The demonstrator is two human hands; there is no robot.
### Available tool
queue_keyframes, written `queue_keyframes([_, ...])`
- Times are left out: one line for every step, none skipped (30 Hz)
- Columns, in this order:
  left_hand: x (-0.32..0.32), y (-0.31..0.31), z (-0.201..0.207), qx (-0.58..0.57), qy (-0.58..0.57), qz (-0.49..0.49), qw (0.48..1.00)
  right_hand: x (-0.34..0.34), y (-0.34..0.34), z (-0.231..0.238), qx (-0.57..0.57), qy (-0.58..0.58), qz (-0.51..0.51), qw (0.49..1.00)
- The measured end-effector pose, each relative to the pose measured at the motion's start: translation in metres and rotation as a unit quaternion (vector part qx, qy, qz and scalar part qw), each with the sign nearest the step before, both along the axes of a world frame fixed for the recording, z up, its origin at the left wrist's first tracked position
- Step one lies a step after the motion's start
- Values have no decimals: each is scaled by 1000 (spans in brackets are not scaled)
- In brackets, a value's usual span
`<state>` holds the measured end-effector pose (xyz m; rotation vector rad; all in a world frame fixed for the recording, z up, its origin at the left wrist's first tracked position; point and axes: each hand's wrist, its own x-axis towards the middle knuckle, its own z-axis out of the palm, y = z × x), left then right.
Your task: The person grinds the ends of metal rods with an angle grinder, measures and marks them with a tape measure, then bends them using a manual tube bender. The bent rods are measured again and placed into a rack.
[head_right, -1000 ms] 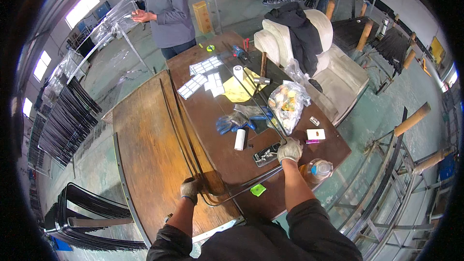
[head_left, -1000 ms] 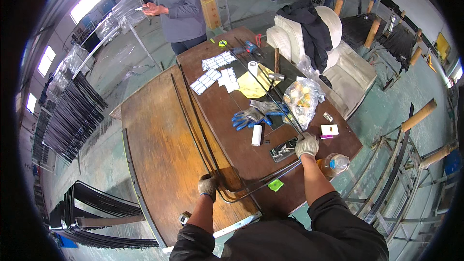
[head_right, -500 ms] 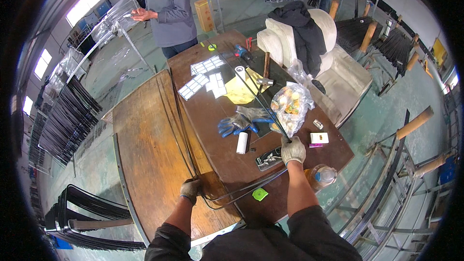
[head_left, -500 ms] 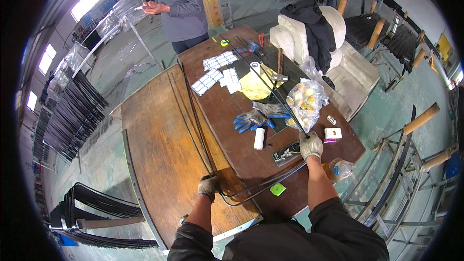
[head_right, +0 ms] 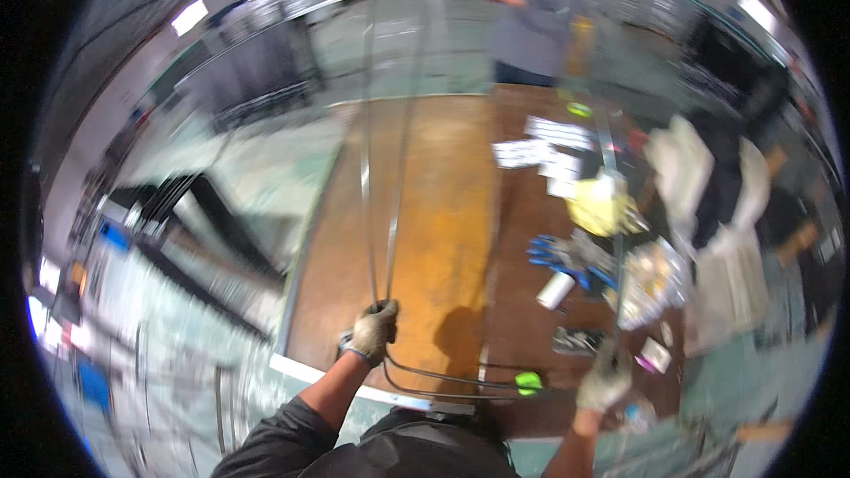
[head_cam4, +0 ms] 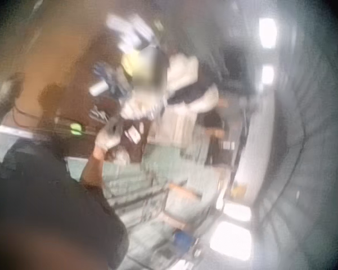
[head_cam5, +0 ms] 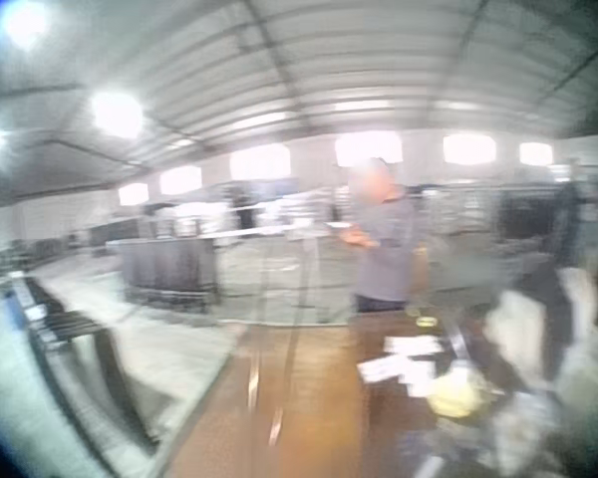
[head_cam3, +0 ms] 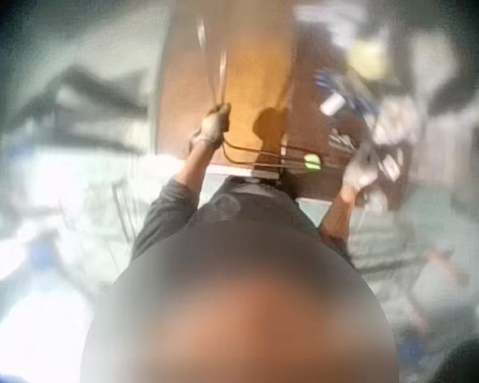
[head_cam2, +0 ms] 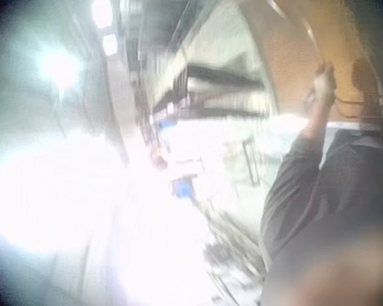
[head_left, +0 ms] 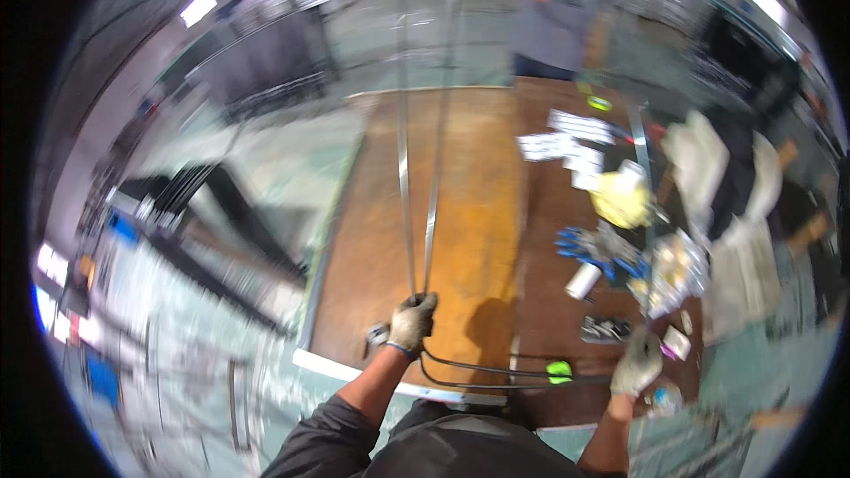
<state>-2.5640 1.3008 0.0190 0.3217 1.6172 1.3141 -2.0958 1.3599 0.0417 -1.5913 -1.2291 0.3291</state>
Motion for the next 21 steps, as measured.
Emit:
queue_keyframes([-4,-24,14,-7,35,23,999,-8,-8,2,-3,28,31,999])
queue_keyframes([-8,-48,25,2,55,61,997,-17,-18,4,-22,70,48,996])
queue_keyframes([-10,-72,39,-1,77,95,992,-24,-24,11,-61,109,44,991])
queue_keyframes([-13,-98,51,18,94,126,987,-39,-30,16,-14,122,84,989])
queue_keyframes([-22,-121,63,14,108,137,985,-56,-36,22,29,129,111,985])
queue_keyframes([-27,-148,74,28,120,160,979,-70,-41,32,22,132,130,982])
queue_keyframes([-33,-174,84,44,132,180,974,-87,-48,42,-5,165,134,977])
queue_keyframes([-39,-197,92,30,157,214,964,-102,-53,54,-11,152,170,974])
queue_keyframes([-45,-222,98,58,146,248,956,-121,-58,64,-21,143,166,975])
queue_keyframes([-52,-246,104,94,142,276,946,-140,-64,74,-15,208,201,957])
queue_keyframes([-58,-271,107,105,136,300,938,-161,-70,82,37,182,240,953])
queue_keyframes([-66,-297,110,125,152,318,927,-181,-79,91,93,155,276,944])
queue_keyframes([-76,-322,114,115,156,338,921,-205,-87,99,110,159,291,937])
queue_keyframes([-84,-347,116,161,149,371,902,-228,-96,108,62,211,283,934])
queue_keyframes([-94,-373,118,170,151,398,889,-252,-106,116,60,217,317,921])
queue_keyframes([-105,-400,119,180,154,424,874,-277,-118,124,62,217,347,911])
queue_keyframes([-118,-428,121,176,152,452,861,-304,-132,132,69,210,370,902])
queue_keyframes([-129,-458,122,187,179,468,845,-330,-150,137,78,232,402,882])
queue_keyframes([-142,-489,124,195,184,491,829,-357,-170,144,77,268,443,852])
queue_keyframes([-154,-523,125,199,189,514,813,-386,-193,150,91,284,470,831])
queue_keyframes([-164,-557,124,202,193,539,795,-414,-216,157,101,307,506,799])
